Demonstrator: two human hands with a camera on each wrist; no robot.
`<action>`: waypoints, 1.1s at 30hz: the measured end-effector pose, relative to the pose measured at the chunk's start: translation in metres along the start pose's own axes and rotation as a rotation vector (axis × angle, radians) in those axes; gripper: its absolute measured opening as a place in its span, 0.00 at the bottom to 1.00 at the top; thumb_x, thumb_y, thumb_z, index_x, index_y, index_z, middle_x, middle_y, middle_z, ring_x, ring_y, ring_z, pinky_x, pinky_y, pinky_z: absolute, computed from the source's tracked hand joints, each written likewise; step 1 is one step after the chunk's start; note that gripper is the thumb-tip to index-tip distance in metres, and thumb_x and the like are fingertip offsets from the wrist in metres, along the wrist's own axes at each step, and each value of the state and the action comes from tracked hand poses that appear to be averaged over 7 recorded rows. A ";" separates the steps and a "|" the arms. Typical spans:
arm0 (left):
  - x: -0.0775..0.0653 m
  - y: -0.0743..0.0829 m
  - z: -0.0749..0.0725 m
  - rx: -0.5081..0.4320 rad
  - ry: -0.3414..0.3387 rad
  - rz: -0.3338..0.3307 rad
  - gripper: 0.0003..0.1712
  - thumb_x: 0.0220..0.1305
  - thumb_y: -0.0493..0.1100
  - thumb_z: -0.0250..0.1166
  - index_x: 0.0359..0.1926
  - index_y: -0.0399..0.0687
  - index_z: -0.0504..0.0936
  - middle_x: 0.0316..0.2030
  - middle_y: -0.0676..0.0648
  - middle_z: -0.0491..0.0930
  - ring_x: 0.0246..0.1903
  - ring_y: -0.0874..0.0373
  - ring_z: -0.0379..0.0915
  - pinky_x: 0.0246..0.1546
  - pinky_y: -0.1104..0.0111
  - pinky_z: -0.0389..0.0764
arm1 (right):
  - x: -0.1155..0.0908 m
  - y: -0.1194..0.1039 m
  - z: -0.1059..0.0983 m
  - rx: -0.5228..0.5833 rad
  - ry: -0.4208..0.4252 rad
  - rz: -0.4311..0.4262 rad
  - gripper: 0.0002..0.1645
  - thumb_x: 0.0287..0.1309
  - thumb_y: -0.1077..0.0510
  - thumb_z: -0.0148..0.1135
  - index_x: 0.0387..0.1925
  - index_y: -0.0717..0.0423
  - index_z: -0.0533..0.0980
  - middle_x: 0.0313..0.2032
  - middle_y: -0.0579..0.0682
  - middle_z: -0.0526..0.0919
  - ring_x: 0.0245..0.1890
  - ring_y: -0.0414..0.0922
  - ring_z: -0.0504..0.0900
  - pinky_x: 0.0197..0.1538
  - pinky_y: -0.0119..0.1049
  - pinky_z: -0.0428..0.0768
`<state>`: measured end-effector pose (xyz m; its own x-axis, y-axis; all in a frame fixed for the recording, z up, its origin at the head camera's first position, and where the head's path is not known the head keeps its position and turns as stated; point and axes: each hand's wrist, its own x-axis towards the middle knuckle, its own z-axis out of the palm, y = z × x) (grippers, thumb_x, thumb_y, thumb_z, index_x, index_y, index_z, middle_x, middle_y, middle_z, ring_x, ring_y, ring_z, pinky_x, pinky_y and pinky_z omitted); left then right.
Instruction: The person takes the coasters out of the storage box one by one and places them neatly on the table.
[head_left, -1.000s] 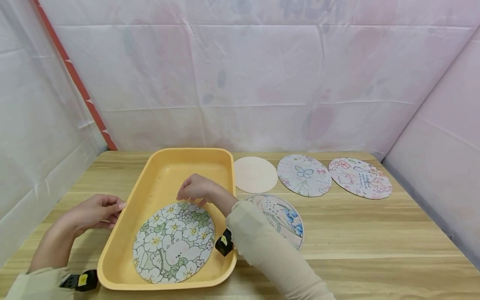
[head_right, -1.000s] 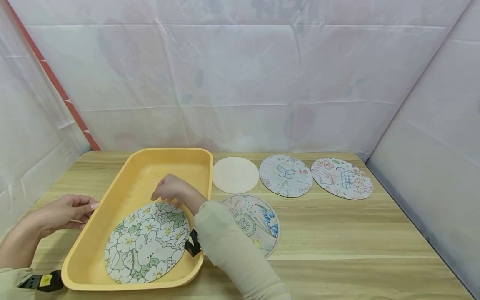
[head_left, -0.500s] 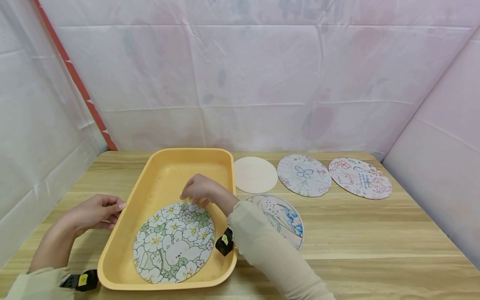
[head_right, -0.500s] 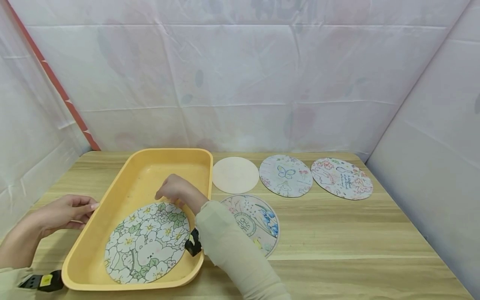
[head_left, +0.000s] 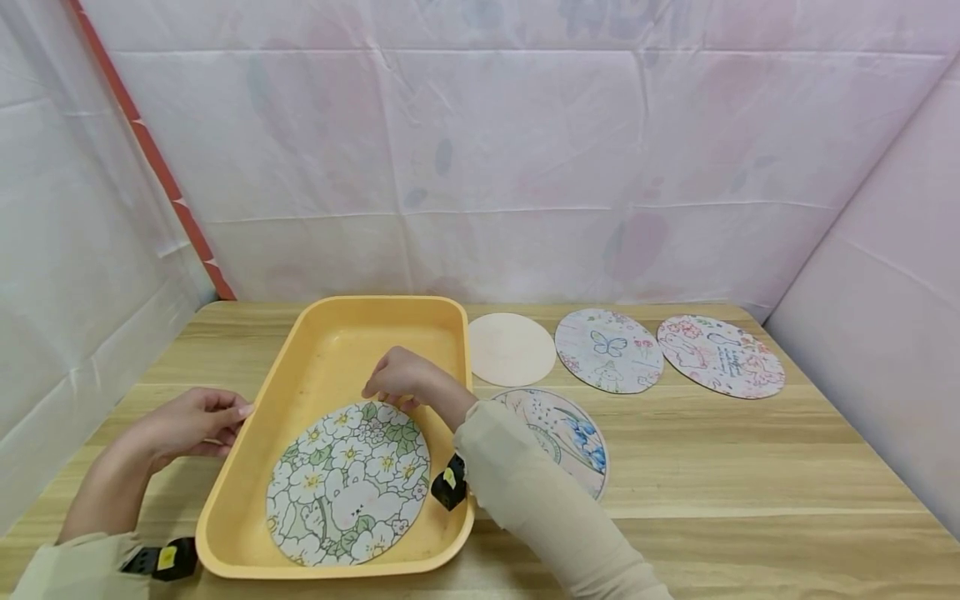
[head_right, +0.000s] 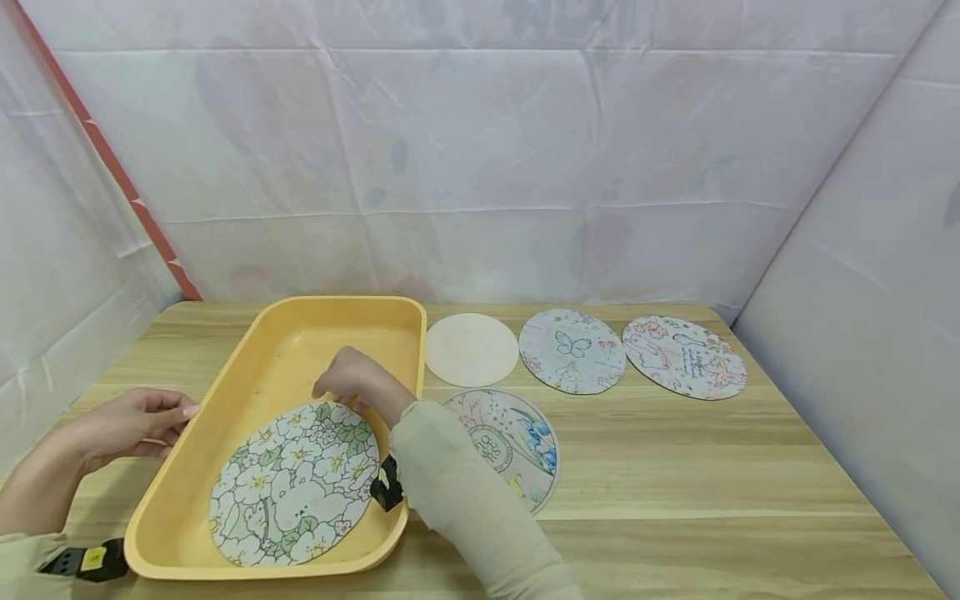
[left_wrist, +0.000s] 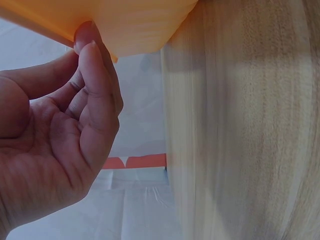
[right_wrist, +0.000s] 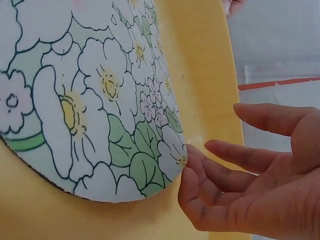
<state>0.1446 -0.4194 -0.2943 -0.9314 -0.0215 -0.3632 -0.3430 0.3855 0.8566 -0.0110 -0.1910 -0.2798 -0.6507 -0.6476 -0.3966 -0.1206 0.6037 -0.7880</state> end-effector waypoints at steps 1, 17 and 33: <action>0.000 0.000 0.000 -0.001 -0.001 0.000 0.15 0.71 0.38 0.44 0.38 0.30 0.73 0.26 0.47 0.74 0.26 0.58 0.73 0.29 0.66 0.79 | 0.000 0.000 0.000 -0.001 0.004 -0.001 0.08 0.52 0.60 0.64 0.24 0.62 0.80 0.17 0.49 0.71 0.18 0.43 0.66 0.20 0.34 0.67; -0.001 0.002 0.000 -0.007 -0.006 -0.007 0.15 0.71 0.39 0.44 0.39 0.30 0.73 0.27 0.47 0.74 0.26 0.57 0.73 0.29 0.66 0.79 | -0.002 -0.001 0.000 -0.003 -0.032 -0.047 0.06 0.48 0.69 0.64 0.19 0.63 0.80 0.11 0.48 0.65 0.09 0.40 0.56 0.14 0.30 0.61; -0.001 0.002 0.000 -0.004 -0.001 -0.007 0.15 0.71 0.38 0.44 0.38 0.30 0.73 0.27 0.47 0.75 0.26 0.57 0.74 0.30 0.66 0.79 | -0.005 -0.005 -0.003 -0.002 -0.015 -0.071 0.06 0.46 0.71 0.64 0.20 0.61 0.80 0.22 0.51 0.78 0.21 0.44 0.72 0.25 0.37 0.76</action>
<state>0.1443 -0.4184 -0.2920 -0.9288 -0.0236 -0.3699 -0.3503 0.3820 0.8552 -0.0097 -0.1893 -0.2726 -0.6294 -0.6956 -0.3464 -0.1675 0.5567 -0.8136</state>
